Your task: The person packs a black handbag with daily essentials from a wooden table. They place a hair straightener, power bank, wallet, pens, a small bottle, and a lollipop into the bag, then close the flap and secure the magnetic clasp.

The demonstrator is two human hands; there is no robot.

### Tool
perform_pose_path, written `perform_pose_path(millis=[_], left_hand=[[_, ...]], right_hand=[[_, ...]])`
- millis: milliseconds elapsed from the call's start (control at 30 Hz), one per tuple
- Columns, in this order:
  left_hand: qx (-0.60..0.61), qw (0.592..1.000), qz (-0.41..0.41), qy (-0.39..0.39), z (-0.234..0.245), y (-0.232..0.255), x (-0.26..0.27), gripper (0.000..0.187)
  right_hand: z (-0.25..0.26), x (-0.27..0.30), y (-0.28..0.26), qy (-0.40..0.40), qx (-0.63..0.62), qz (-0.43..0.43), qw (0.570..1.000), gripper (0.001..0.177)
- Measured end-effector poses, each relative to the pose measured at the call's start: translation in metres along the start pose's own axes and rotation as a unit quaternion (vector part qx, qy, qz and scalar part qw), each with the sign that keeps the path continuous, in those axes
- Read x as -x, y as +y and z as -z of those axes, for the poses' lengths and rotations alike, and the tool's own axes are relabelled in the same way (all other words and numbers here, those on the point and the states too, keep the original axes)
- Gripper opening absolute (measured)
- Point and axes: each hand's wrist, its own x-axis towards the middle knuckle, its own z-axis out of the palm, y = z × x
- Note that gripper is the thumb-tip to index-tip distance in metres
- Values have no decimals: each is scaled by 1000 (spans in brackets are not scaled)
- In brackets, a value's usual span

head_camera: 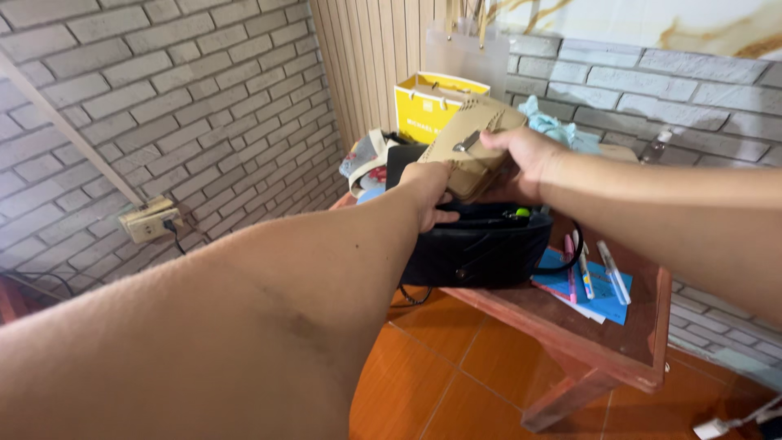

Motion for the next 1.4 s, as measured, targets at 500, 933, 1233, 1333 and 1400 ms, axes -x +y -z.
perform_pose_path(millis=[500,933,1233,1333,1400], left_hand=[[-672,739,-48,-25,6,-30,72,89],[-685,720,-102,-43,28,-53,74,74],[-711,699,-33,-60,24,-39,75,77],[-723,688,-29,-51,22,-40,73,77],[-727,685,-31,-46,23,-42,75,76]], right_hand=[[-6,-16,-16,71,566,183,801,74],[-2,-52,2,-28,596,107,795,69],[13,-73,18,-114,727,152,660,66],[3,-78,13,-106,780,132,602,71],[-9,-74,15,-108,813,124,558,72]])
